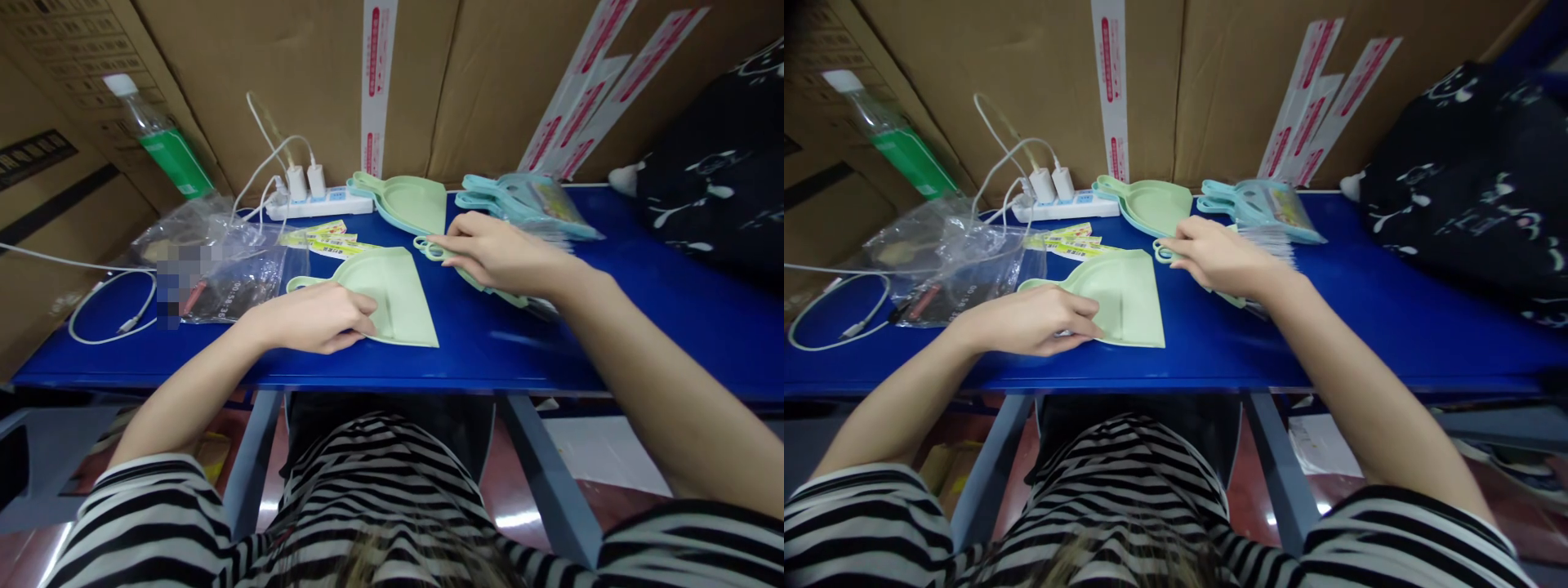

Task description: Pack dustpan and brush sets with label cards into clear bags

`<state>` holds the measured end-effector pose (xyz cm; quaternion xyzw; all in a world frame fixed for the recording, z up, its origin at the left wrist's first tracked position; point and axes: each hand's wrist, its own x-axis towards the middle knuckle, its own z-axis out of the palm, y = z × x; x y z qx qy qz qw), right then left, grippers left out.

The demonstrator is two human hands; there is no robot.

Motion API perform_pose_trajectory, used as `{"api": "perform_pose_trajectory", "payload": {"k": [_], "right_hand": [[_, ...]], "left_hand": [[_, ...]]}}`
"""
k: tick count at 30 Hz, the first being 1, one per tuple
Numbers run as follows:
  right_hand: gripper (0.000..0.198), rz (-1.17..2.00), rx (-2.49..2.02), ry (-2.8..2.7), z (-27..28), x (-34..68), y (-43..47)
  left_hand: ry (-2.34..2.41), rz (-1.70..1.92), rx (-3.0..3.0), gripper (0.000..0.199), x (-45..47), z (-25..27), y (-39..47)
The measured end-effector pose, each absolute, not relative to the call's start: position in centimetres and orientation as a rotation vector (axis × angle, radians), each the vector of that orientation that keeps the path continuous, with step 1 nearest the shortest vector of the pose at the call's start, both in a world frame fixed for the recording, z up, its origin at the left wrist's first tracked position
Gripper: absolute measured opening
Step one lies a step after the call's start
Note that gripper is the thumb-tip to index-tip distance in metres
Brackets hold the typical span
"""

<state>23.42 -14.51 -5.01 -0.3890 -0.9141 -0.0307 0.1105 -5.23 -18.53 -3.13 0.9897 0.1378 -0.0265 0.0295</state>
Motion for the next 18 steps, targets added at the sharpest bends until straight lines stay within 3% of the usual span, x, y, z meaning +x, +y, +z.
{"api": "perform_pose_trajectory", "payload": {"k": [9, 18], "right_hand": [[0.033, -0.225, -0.698, -2.78, -4.6, 16.2, -14.5], [0.036, -0.183, -0.712, -2.685, -7.6, 15.0, -14.7]], "left_hand": [[0.383, 0.001, 3.012, 0.021, -5.5, -3.7, -18.5], [0.367, 0.042, 3.039, 0.021, -5.4, -3.9, -18.7]]}}
